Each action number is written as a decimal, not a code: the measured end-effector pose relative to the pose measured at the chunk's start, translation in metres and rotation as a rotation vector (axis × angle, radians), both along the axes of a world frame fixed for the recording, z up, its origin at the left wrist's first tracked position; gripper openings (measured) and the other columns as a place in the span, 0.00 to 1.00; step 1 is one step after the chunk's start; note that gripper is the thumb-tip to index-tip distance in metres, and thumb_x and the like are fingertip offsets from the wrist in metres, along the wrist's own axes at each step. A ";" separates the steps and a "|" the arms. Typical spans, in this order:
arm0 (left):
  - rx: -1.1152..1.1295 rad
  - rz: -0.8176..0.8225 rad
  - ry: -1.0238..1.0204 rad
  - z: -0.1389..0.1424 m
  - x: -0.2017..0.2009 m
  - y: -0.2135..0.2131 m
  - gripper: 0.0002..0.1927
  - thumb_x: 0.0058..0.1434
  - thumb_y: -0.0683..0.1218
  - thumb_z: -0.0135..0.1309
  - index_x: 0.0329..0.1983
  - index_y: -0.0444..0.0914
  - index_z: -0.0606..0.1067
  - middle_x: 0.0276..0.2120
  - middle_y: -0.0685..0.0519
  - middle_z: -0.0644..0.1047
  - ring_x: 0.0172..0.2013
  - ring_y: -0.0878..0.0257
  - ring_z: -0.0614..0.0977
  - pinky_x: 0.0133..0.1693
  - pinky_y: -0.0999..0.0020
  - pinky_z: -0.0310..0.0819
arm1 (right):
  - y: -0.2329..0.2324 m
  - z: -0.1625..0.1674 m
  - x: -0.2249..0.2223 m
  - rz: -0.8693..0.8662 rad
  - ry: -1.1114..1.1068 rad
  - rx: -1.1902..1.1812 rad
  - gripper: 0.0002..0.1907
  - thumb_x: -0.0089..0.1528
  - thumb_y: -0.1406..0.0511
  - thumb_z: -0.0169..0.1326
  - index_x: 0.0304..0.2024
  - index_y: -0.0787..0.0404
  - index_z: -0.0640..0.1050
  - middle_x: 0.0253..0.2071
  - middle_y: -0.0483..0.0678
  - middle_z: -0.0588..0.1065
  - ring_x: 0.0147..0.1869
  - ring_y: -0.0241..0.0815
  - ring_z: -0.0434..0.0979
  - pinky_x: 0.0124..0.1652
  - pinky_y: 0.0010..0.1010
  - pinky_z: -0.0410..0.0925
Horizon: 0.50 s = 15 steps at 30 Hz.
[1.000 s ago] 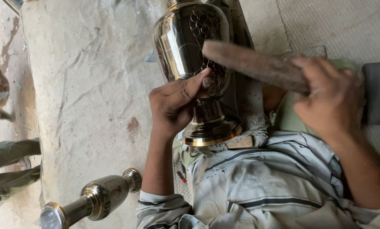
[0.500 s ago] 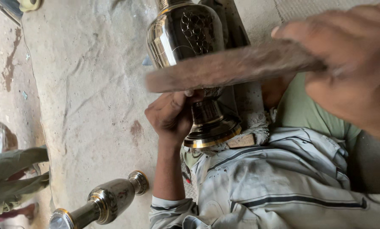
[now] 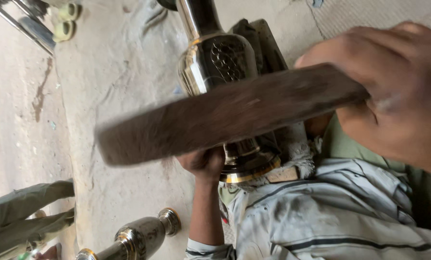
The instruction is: The person sits on the floor with a brass vase on their lap and decorates its surface by hand, holding a small punch against the metal and striking it with a wooden mallet to work a pattern into the vase, repositioning the punch repeatedly across the design.
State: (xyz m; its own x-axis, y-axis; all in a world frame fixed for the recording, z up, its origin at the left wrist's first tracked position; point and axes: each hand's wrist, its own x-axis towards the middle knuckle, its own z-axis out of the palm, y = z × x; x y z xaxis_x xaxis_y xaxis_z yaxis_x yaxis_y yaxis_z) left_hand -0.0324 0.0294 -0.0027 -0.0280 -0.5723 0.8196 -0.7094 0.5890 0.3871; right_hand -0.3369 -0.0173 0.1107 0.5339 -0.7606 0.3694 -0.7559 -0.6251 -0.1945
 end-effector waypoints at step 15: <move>0.123 -0.213 0.081 0.009 -0.010 -0.014 0.30 0.62 0.24 0.53 0.65 0.40 0.73 0.38 0.51 0.84 0.41 0.61 0.89 0.48 0.67 0.89 | -0.011 -0.017 0.000 -0.160 -0.153 0.144 0.29 0.54 0.63 0.65 0.59 0.53 0.78 0.35 0.39 0.79 0.38 0.36 0.80 0.45 0.36 0.68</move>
State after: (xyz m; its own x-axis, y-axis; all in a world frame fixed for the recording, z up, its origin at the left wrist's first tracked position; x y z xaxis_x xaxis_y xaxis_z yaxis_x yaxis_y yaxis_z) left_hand -0.0428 0.0151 0.0061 -0.0960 -0.6559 0.7487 -0.5380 0.6670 0.5154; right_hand -0.3370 -0.0286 0.0937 0.3490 -0.8815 0.3180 -0.7979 -0.4575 -0.3924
